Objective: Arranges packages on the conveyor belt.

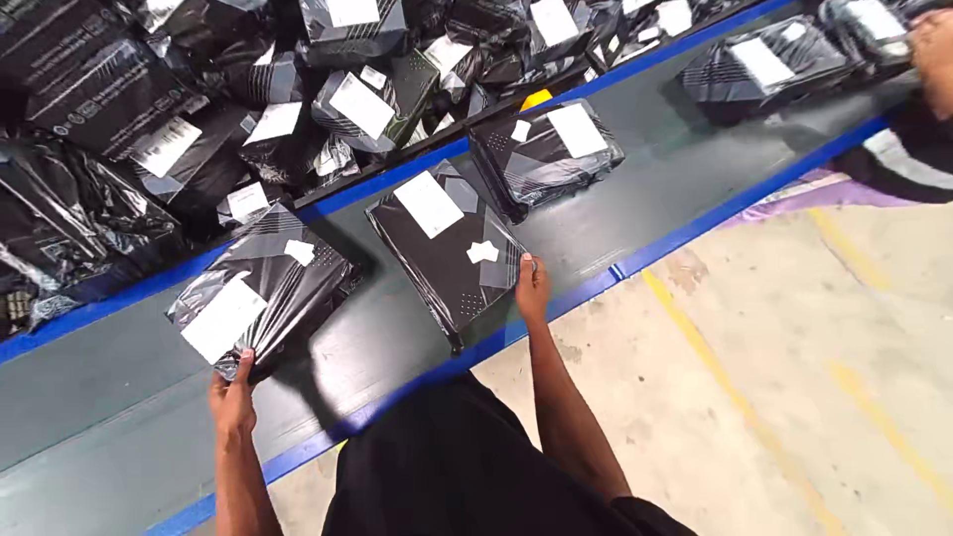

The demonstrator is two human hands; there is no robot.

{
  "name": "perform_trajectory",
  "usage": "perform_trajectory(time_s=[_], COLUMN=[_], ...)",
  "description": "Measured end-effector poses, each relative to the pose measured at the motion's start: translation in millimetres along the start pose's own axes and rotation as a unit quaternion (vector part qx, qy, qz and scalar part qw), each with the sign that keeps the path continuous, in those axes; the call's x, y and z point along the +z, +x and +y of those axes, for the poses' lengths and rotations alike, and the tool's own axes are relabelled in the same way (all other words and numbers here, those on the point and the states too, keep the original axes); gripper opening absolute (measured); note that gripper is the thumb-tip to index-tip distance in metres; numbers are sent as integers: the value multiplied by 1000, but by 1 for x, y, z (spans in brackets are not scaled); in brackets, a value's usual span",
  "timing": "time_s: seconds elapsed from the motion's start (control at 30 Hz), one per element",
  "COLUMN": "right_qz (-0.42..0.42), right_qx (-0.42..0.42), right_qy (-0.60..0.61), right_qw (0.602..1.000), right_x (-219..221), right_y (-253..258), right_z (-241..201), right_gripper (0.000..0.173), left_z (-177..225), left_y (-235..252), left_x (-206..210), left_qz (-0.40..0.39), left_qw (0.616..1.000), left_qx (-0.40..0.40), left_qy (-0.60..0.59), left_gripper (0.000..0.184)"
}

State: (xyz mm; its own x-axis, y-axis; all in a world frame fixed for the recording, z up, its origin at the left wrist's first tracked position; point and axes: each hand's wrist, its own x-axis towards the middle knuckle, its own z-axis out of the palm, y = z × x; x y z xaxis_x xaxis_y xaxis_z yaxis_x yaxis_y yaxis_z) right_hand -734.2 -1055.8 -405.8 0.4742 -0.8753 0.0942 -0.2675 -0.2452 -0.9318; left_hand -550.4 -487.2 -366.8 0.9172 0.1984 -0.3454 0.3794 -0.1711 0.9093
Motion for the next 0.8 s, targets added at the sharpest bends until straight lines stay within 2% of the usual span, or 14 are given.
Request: perform_trajectory(time_s=[0.07,0.13,0.2,0.23,0.27,0.33,0.4,0.5,0.57,0.67,0.8], right_qz=[36,40,25,18,15,13,0,-24,-19,18,108], right_qx=[-45,-65,-91,-109,-127,-162,-219,-343,-397,-429,-456], right_qy=[-18,-71,-114,-108,-91,-26,29,48,45,61,47], right_qw=[998,995,989,988,988,986,975,938,917,901,882], right_x=[20,32,44,55,65,77,87,100,103,113,163], right_y=[-15,-34,-48,-50,-52,-57,-60,-61,-64,-60,-34], right_z=[-10,-23,-43,-57,-70,-99,-138,-208,-254,-325,-431], right_gripper=[34,34,36,36,35,30,27,25,24,23,31], left_z=[-10,-20,-22,-19,-16,-11,-1,11,15,7,-4], left_y=[-29,-56,-75,-77,-76,-66,-46,0,35,84,116], left_x=[-4,-10,-17,-22,-30,-48,-67,-100,-129,-172,-218], left_qz=[-2,-1,37,69,98,127,111,106,142,217,242], left_qw=[1000,998,988,974,953,906,883,886,891,901,905], left_qx=[5,4,22,57,101,165,180,162,137,94,70], left_qy=[24,66,146,206,268,368,418,421,408,363,342], left_gripper=[61,67,90,109,128,145,144,133,128,132,138])
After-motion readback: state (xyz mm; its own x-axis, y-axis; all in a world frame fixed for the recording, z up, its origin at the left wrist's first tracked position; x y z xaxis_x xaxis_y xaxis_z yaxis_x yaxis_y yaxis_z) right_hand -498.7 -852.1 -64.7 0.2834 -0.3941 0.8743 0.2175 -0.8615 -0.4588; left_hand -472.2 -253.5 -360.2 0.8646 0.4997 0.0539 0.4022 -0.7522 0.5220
